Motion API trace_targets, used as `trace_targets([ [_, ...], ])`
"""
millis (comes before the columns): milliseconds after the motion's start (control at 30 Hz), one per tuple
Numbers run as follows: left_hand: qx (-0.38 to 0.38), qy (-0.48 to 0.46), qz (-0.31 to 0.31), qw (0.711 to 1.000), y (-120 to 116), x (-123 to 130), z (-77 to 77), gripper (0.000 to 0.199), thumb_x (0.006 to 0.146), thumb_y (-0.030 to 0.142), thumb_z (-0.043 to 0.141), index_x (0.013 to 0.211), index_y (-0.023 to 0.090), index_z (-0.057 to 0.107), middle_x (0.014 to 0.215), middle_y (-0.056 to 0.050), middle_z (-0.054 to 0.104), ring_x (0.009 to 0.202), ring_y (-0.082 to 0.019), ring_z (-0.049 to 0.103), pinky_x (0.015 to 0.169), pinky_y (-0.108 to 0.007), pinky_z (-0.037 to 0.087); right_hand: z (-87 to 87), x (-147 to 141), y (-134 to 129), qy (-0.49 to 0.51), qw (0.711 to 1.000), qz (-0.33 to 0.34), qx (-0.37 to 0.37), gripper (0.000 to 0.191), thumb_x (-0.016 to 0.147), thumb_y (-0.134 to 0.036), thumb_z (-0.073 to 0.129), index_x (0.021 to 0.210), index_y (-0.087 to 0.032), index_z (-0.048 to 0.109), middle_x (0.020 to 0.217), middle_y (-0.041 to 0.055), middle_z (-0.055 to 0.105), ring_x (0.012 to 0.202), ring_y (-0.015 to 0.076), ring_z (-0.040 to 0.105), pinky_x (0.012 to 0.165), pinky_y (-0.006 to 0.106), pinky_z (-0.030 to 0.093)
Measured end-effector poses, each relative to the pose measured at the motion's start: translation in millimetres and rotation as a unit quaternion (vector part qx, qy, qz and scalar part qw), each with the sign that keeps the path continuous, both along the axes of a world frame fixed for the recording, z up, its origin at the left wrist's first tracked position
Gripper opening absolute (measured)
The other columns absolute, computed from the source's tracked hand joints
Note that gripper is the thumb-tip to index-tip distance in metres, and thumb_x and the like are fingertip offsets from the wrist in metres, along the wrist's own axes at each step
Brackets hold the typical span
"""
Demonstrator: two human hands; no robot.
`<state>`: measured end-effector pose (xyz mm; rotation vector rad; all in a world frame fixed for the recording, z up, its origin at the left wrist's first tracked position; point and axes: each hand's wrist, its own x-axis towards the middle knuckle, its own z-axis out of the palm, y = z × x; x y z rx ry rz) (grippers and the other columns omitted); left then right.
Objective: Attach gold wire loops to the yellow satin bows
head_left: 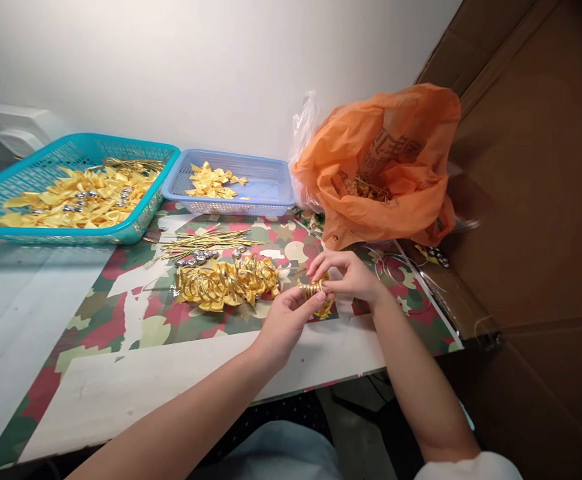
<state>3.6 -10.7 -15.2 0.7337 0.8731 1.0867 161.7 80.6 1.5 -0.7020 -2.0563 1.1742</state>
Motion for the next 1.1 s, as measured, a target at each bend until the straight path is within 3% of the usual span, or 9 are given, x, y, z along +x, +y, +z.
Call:
trace_targets([
  [233,-0.019,0.002,0.019,1.000,0,0,-0.8,0.027,0.070,0.043,0.079,0.077,0.017,0.074,0.070,-0.001,0.066,0.066,-0.013,0.053,0.065,-0.026,0.039,-5.2,3,4,0.030,0.999,-0.025,0.001,0.010,0.070,-0.016,0.073,0.074,-0.024,0.078,0.078,0.0029,0.074,0.078,0.0177,0.067,0.080,0.035,0.052],
  [433,-0.019,0.007,0.026,0.999,0,0,-0.3,0.024,0.071,0.042,0.077,0.075,0.018,0.073,0.068,0.000,0.063,0.067,-0.013,0.051,0.066,-0.026,0.038,-6.6,3,4,0.034,0.999,-0.025,0.007,0.011,0.071,-0.016,0.074,0.076,-0.025,0.078,0.077,0.0027,0.074,0.077,0.0170,0.066,0.078,0.034,0.052],
  [767,-0.049,-0.046,0.051,0.996,1,0,4.9,0.021,0.071,0.035,0.076,0.084,0.018,0.077,0.092,-0.007,0.073,0.082,-0.018,0.062,0.074,-0.028,0.045,-3.3,6,3,0.046,0.998,-0.046,0.002,0.001,0.071,-0.026,0.078,0.071,-0.025,0.077,0.074,0.0034,0.073,0.075,0.0176,0.064,0.075,0.034,0.050],
  [967,-0.043,-0.041,0.053,0.997,1,-1,2.9,0.027,0.070,0.034,0.078,0.093,0.018,0.077,0.093,-0.008,0.076,0.089,-0.021,0.066,0.077,-0.030,0.047,2.7,9,3,0.059,0.996,-0.062,-0.006,0.011,0.071,-0.036,0.080,0.069,-0.026,0.077,0.075,0.0038,0.072,0.075,0.0177,0.062,0.076,0.036,0.050],
  [1100,-0.041,-0.036,0.059,0.997,1,-1,0.0,0.031,0.071,0.034,0.079,0.098,0.019,0.077,0.096,-0.009,0.077,0.098,-0.023,0.067,0.085,-0.033,0.047,5.1,13,3,0.125,0.988,-0.086,-0.039,0.017,0.066,-0.042,0.083,0.064,-0.027,0.076,0.075,0.0031,0.069,0.076,0.0181,0.060,0.074,0.037,0.049],
])
